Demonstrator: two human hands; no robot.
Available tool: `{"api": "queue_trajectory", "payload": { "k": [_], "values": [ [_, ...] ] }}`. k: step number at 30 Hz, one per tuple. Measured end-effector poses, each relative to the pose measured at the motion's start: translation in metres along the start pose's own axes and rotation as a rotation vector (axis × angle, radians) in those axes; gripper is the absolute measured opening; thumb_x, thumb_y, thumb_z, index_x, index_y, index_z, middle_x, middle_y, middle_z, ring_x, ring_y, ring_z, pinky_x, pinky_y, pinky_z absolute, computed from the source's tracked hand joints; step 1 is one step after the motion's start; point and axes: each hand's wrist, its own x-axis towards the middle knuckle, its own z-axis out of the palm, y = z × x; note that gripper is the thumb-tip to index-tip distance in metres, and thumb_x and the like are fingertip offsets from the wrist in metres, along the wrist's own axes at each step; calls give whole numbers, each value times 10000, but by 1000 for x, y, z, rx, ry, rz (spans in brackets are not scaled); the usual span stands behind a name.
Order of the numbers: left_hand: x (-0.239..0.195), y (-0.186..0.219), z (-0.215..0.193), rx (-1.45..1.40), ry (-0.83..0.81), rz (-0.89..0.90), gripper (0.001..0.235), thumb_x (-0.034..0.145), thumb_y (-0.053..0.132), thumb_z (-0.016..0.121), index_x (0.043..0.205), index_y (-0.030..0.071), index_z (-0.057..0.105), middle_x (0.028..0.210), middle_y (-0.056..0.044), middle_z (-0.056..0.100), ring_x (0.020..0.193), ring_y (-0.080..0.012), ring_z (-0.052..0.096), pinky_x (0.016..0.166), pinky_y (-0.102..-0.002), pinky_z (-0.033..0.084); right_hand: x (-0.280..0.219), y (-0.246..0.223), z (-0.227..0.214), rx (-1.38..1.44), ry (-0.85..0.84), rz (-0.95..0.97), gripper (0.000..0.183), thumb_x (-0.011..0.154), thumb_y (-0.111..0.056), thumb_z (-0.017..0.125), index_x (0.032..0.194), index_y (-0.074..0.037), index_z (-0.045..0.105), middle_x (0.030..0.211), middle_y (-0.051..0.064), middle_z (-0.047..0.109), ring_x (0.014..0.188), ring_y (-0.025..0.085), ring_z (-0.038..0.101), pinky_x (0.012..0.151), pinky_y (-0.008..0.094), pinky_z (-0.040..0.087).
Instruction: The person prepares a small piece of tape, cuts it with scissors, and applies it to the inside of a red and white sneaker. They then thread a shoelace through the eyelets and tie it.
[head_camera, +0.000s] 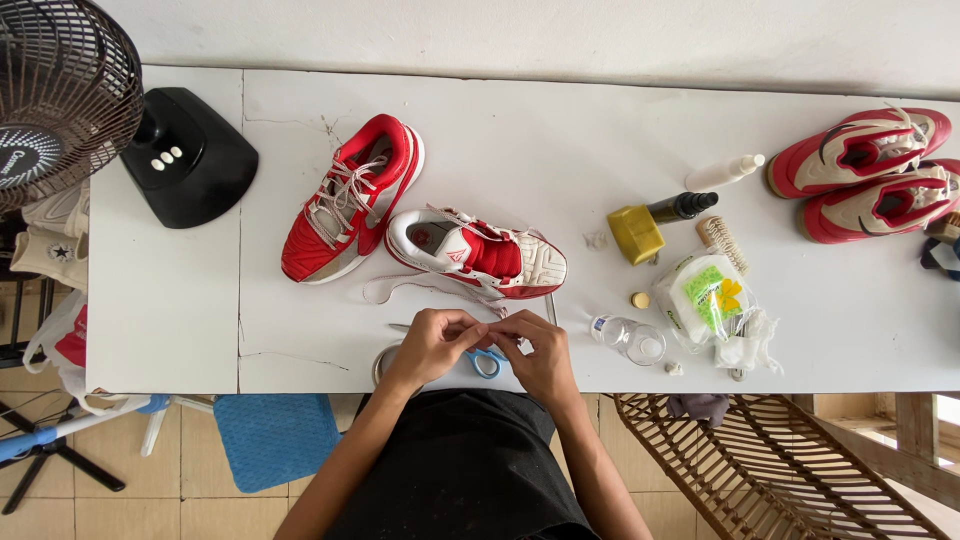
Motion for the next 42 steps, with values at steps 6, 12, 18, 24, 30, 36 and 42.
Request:
{"api": "queue_trajectory", "payload": {
  "k": [6, 12, 18, 24, 30, 36, 42],
  "values": [
    [6, -21, -5, -121, -58, -59, 183, 1047, 133, 786, 1009, -30, 860, 849, -163, 870, 787, -151, 797, 793, -320, 690, 1, 12, -9, -63, -67, -175, 95, 947, 6, 848, 1019, -41, 889, 933, 157, 817, 747, 308, 773, 656, 346, 615],
    [14, -22, -11, -108, -94, -68, 171, 1037, 119, 797, 996, -32, 864, 845, -160, 868, 798, -136, 794, 801, -312, 692, 0, 21, -7, -115, -52, -206, 92, 968, -1, 834, 1019, -53, 889, 934, 138, 820, 762, 306, 780, 654, 363, 625],
    [24, -17, -9, 120, -64, 136, 135, 1024, 190, 846, 1042, 59, 875, 863, -108, 874, 804, -121, 789, 808, -330, 667, 4, 23, -8, -41, 59, -121, 102, 926, -13, 870, 958, -105, 901, 891, 61, 838, 667, 211, 725, 616, 305, 585],
    [35, -7, 0, 426, -21, 468, 88, 1056, 204, 803, 1093, 137, 845, 924, -79, 856, 843, -247, 832, 811, -356, 663, 12, 29, -14, 3, 99, -55, 111, 923, 0, 864, 943, -106, 887, 879, 69, 837, 693, 236, 754, 633, 323, 586],
    [54, -25, -1, 607, 10, 798, 83, 1108, 147, 713, 1106, 130, 794, 862, -59, 748, 802, -267, 752, 756, -368, 637, 25, 23, -17, 98, 108, 53, 88, 934, -45, 882, 973, -120, 906, 835, 62, 816, 664, 142, 672, 565, 278, 467],
    [67, 0, 6, 624, 21, 791, 38, 1078, 135, 759, 1100, 118, 785, 903, -48, 753, 853, -261, 765, 800, -372, 645, 36, 24, -28, 70, 108, 118, 67, 935, -64, 877, 965, -119, 899, 796, 84, 796, 639, 180, 637, 554, 300, 458],
    [96, 11, 5, 765, -56, 763, 108, 1111, 239, 737, 1098, 135, 764, 908, -61, 752, 963, -250, 753, 916, -418, 594, 48, 38, -37, 89, 137, 205, 43, 925, -49, 874, 937, -90, 876, 777, 92, 776, 680, 159, 650, 624, 294, 543]
  ]
}}
